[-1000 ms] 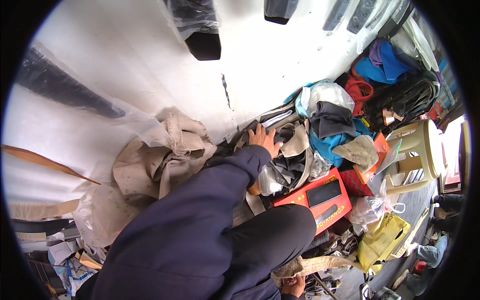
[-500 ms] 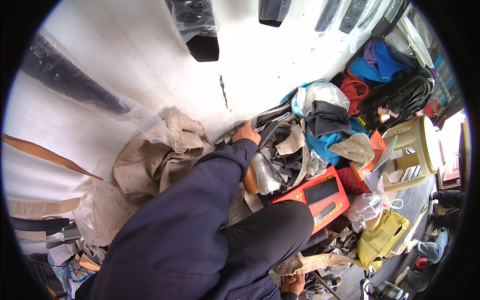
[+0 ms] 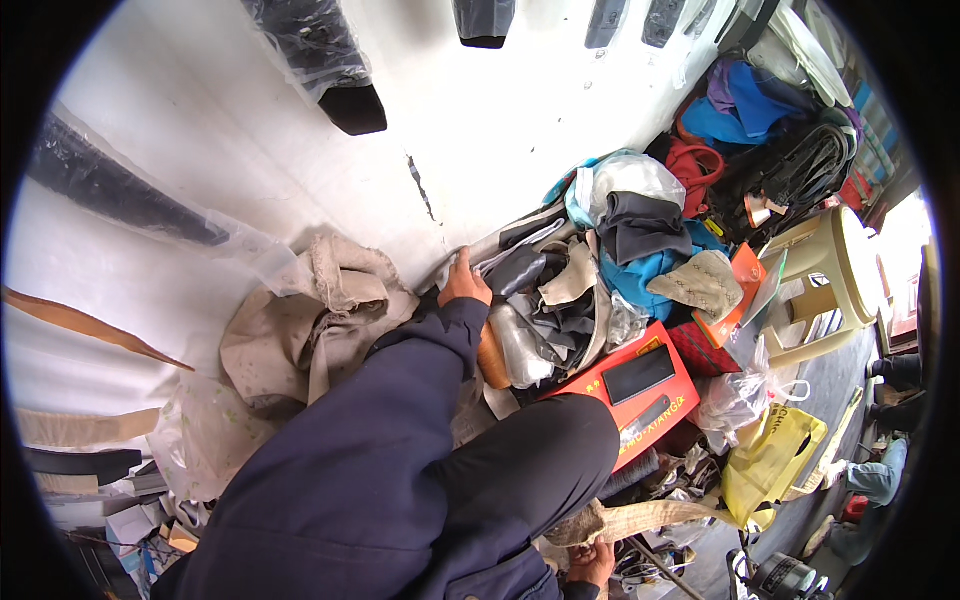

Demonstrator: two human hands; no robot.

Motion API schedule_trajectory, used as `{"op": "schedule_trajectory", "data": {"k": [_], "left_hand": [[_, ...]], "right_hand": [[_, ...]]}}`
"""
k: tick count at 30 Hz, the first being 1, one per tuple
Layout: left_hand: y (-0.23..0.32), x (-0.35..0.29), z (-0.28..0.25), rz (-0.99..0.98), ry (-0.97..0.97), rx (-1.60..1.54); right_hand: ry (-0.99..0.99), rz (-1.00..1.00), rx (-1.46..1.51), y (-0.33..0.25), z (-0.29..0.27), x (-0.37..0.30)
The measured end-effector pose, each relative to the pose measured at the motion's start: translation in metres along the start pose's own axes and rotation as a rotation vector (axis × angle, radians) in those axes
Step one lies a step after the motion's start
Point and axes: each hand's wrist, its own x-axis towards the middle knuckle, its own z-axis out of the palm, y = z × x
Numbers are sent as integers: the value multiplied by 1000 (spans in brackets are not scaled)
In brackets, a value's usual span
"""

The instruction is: The person sits at a sewing machine and sews a beige woven strap, then cuts a white fabric piece and sews it to the strap. They repeatedly align and stitch sections of the strap and fabric using the machine.

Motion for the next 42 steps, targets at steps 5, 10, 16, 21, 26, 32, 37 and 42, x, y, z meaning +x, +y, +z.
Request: {"op": "schedule_trajectory", "data": {"k": [5, 10, 16, 21, 26, 32, 37, 42], "left_hand": [[-18, 7, 24, -332, 149, -306], [-21, 25, 24, -237, 55, -410], [-9, 36, 23, -68, -69, -109], [-2, 48, 24, -16, 92, -469], [11, 63, -12, -307, -204, -1328], [16, 43, -70, -230, -482, -1443], [28, 18, -94, -156, -611, -1467], [68, -15, -121, -69, -756, -1624]], "right_hand": [[32, 21, 5, 9, -8, 6], [45, 26, 12, 6, -5, 1], [76, 22, 14, -3, 14, -7], [41, -6, -17, -5, 19, -8], [69, -3, 38, -5, 30, 0], [25, -20, 42, -3, 37, 4], [38, 21, -2, 2, 12, 11], [305, -506, -739, -11, -2, 7]]}}
